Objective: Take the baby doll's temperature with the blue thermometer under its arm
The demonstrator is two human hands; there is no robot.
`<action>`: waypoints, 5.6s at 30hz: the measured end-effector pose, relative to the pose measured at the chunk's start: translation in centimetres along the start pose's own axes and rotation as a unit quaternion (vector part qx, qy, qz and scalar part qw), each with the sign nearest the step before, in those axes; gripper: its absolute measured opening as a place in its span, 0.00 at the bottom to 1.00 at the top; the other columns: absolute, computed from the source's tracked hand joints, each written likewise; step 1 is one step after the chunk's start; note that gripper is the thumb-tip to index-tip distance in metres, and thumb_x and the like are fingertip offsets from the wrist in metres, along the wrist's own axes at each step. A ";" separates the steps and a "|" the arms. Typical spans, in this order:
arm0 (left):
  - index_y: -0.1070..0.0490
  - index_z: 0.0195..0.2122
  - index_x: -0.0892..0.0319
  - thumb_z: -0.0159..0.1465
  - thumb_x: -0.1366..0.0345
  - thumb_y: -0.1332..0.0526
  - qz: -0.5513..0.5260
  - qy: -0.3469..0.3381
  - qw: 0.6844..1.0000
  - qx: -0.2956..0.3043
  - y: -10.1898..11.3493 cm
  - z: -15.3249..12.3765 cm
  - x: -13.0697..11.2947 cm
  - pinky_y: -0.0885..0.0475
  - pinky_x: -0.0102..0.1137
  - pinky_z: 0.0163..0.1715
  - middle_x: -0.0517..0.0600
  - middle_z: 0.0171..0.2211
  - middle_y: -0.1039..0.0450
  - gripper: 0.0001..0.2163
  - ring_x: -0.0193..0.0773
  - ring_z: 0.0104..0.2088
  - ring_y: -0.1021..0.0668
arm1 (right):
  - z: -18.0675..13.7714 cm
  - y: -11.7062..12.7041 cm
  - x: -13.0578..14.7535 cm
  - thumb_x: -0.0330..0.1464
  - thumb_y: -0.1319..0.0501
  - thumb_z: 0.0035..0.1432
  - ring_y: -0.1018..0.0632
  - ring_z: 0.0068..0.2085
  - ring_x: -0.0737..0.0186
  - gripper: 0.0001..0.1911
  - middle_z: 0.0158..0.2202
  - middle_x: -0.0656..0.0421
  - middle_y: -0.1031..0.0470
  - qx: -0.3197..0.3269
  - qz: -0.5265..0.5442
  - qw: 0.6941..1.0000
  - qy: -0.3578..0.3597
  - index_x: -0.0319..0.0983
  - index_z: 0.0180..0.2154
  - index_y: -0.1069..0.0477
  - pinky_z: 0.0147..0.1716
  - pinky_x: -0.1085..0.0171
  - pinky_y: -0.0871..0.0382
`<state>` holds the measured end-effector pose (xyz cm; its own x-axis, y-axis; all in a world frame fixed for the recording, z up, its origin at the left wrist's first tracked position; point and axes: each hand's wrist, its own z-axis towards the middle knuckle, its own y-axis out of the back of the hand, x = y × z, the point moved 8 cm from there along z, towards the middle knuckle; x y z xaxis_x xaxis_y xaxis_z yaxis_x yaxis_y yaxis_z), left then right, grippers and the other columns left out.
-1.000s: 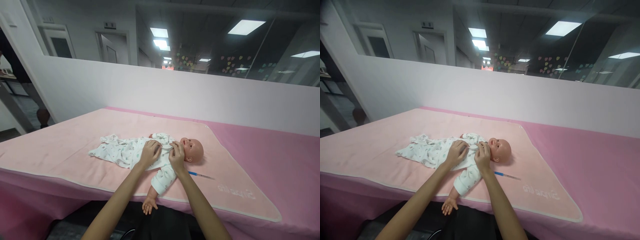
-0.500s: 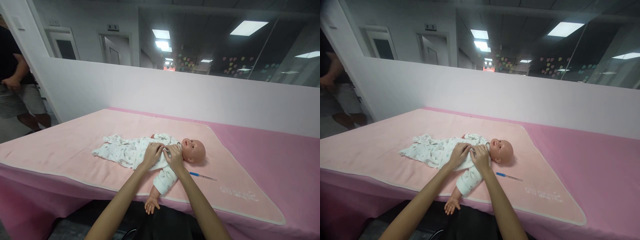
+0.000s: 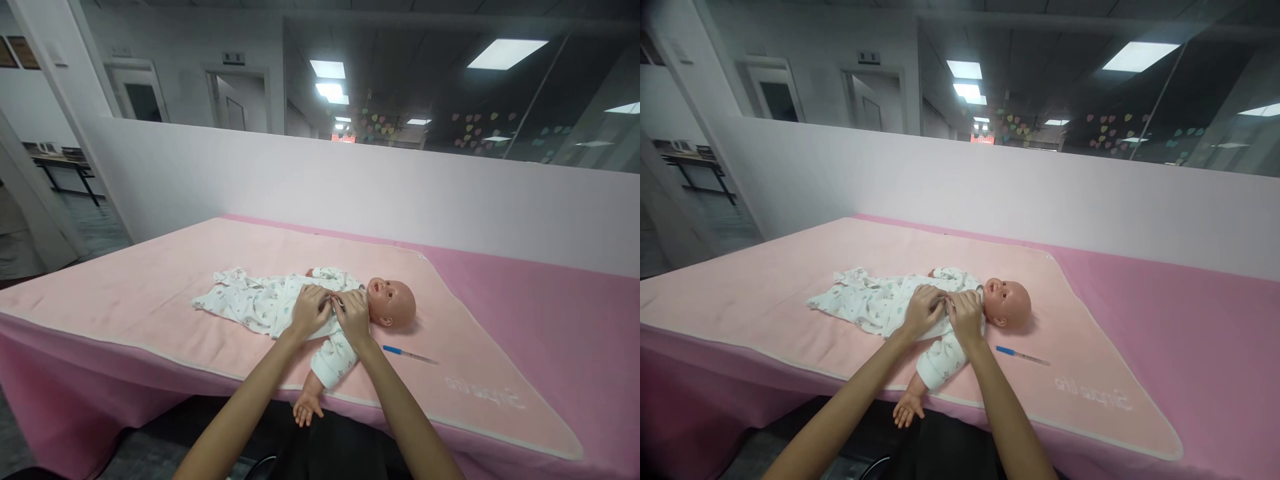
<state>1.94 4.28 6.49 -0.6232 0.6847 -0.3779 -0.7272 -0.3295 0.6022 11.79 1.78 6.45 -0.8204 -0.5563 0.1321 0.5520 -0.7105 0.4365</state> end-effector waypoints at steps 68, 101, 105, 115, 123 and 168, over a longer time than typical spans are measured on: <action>0.36 0.32 0.58 0.64 0.67 0.55 0.129 0.041 0.990 -0.037 3.0 -2.1 2.7 0.41 0.36 0.47 0.47 0.28 0.28 0.10 0.35 0.29 0.28 | 1.2 -5.1 3.0 0.26 0.48 0.55 0.32 0.32 0.64 0.05 0.28 0.60 0.30 0.086 0.055 0.994 -0.024 0.39 0.30 0.36 0.41 0.63 0.41; 0.25 0.35 0.57 0.49 0.52 0.39 -0.187 0.038 0.933 0.304 -8.0 6.3 1.6 0.38 0.27 0.28 0.48 0.30 0.27 0.17 0.37 0.30 0.29 | -11.9 14.1 -10.3 0.33 0.51 0.58 0.26 0.36 0.57 0.14 0.32 0.53 0.25 0.155 -0.117 0.946 -0.261 0.39 0.32 0.28 0.36 0.60 0.33; 0.28 0.24 0.62 0.50 0.51 0.41 -0.200 0.117 0.945 0.232 -7.2 6.8 3.4 0.43 0.27 0.22 0.44 0.17 0.37 0.16 0.32 0.21 0.36 | -8.7 15.6 -8.4 0.37 0.50 0.58 0.25 0.34 0.60 0.14 0.33 0.55 0.24 0.104 -0.056 0.958 -0.260 0.41 0.33 0.28 0.33 0.63 0.33; 0.34 0.20 0.63 0.49 0.47 0.43 -0.315 0.239 0.895 0.204 -6.1 9.0 4.0 0.47 0.26 0.18 0.43 0.14 0.43 0.20 0.29 0.17 0.41 | 4.2 3.6 -5.0 0.28 0.48 0.58 0.28 0.32 0.59 0.12 0.26 0.53 0.27 0.223 -0.206 0.947 -0.109 0.38 0.26 0.30 0.33 0.63 0.40; 0.30 0.23 0.62 0.56 0.54 0.50 -0.060 0.140 0.959 0.240 -5.4 8.3 3.1 0.42 0.28 0.21 0.47 0.17 0.34 0.17 0.34 0.21 0.32 | 6.0 -4.4 -7.2 0.25 0.49 0.58 0.25 0.37 0.59 0.10 0.35 0.50 0.26 0.366 -0.233 0.891 -0.137 0.35 0.41 0.34 0.31 0.66 0.40; 0.35 0.45 0.56 0.56 0.63 0.51 0.225 0.110 0.939 0.235 -5.6 6.0 7.4 0.35 0.36 0.40 0.55 0.42 0.30 0.16 0.46 0.43 0.29 | -2.2 2.4 -18.7 0.42 0.41 0.47 0.25 0.42 0.57 0.17 0.39 0.58 0.23 0.146 0.456 0.745 -0.465 0.38 0.36 0.25 0.45 0.62 0.35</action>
<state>3.09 15.11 4.56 -0.9189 0.3770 -0.1163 -0.2013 -0.1947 0.9600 28.73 9.51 3.01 0.0523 -0.1145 0.9920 0.9983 -0.0207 -0.0550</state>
